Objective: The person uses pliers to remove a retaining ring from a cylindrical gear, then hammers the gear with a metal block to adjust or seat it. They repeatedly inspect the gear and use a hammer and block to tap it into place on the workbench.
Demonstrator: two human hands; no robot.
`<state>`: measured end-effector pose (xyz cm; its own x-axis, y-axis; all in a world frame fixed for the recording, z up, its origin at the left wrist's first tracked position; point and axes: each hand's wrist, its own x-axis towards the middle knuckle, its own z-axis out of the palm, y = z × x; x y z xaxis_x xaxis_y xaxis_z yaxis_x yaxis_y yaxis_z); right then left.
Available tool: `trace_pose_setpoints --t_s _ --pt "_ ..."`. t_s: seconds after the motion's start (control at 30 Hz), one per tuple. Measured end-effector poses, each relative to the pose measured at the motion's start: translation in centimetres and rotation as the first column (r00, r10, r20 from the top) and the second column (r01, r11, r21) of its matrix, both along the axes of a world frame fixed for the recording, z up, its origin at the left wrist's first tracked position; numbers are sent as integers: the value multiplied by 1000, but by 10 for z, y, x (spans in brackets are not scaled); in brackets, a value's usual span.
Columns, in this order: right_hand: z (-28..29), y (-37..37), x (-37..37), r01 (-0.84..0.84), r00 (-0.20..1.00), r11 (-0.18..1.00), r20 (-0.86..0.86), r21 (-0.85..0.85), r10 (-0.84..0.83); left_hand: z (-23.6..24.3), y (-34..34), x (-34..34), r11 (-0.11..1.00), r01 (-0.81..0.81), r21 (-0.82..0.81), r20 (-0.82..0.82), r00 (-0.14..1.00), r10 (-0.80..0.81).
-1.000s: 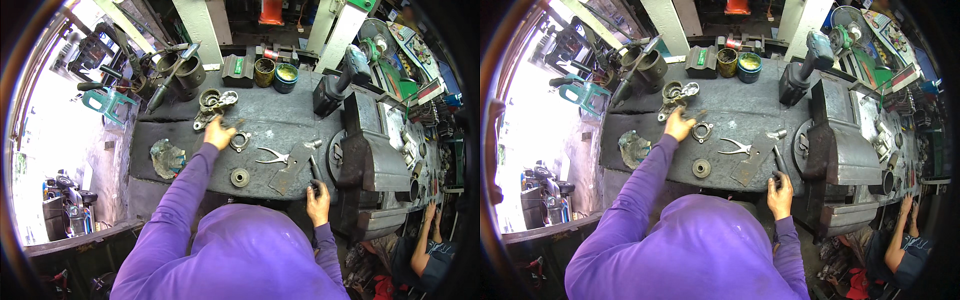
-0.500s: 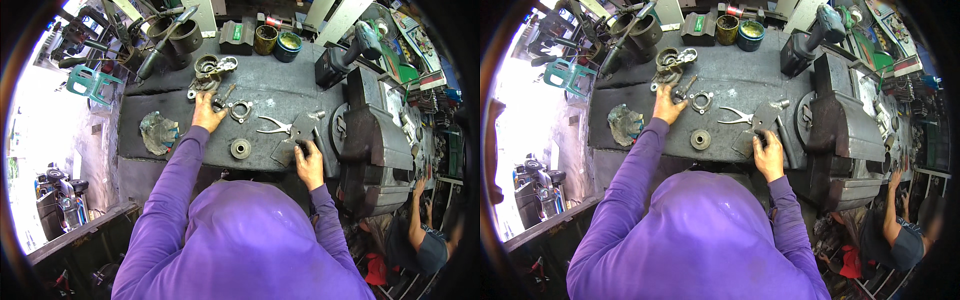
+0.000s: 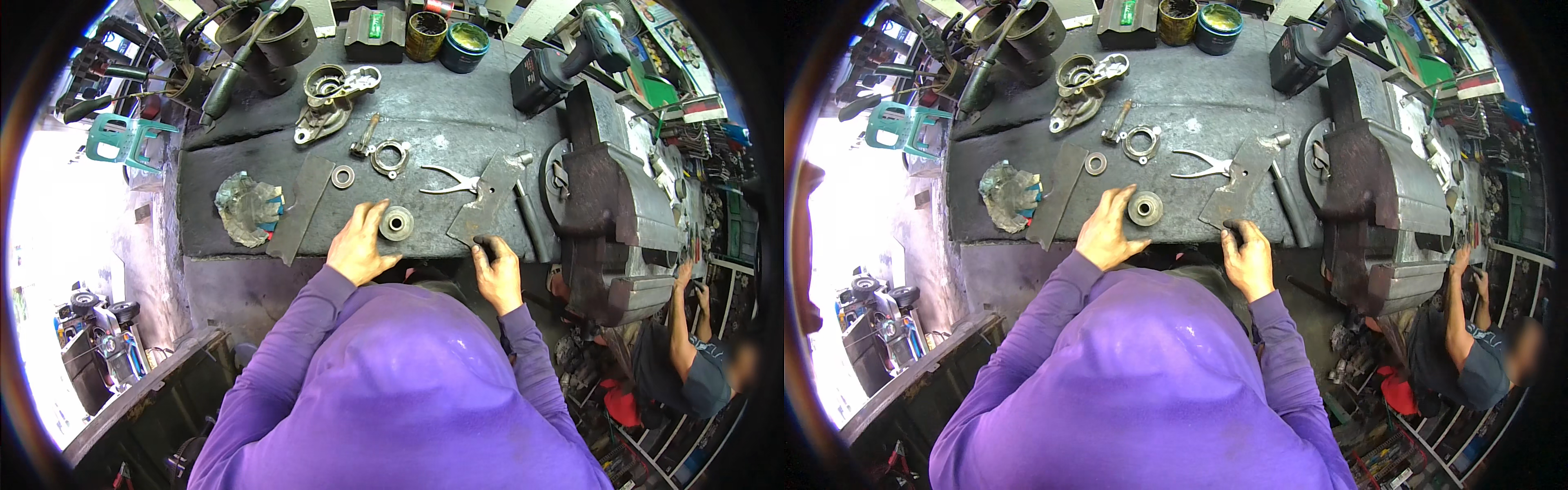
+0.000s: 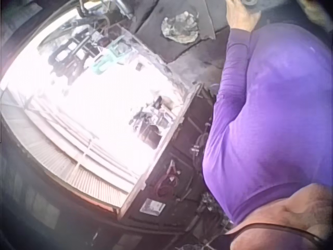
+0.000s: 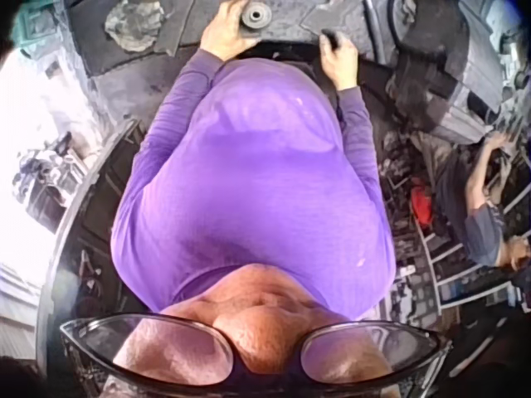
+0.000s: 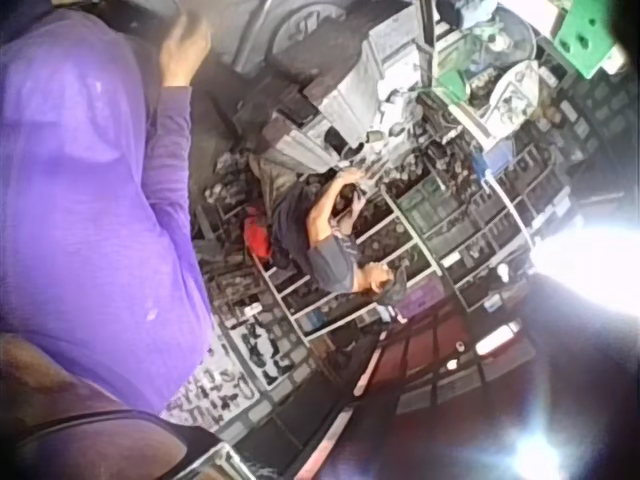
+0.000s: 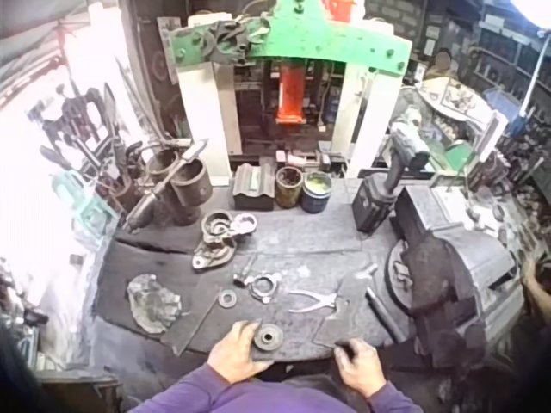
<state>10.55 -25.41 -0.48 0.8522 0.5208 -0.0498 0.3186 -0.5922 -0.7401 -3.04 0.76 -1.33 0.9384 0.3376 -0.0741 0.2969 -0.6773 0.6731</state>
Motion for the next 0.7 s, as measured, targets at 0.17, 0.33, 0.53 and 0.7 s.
trace_pose_setpoints --t_s 0.17,0.33,0.53,0.7 --pt "3 10 -5 -16 1000 999 16 30 16 -2 6 38 986 158 58 -266 954 -138" --pt "4 11 -18 -2 1000 1000 9 19 2 5 13 35 997 53 -58 -161 985 -62" --pt "30 20 -21 -52 926 993 -368 105 87 33 15 13 638 -47 -768 -73 997 -15" --pt "61 47 -11 -216 874 928 -363 304 323 49 12 7 479 28 -878 32 999 1"
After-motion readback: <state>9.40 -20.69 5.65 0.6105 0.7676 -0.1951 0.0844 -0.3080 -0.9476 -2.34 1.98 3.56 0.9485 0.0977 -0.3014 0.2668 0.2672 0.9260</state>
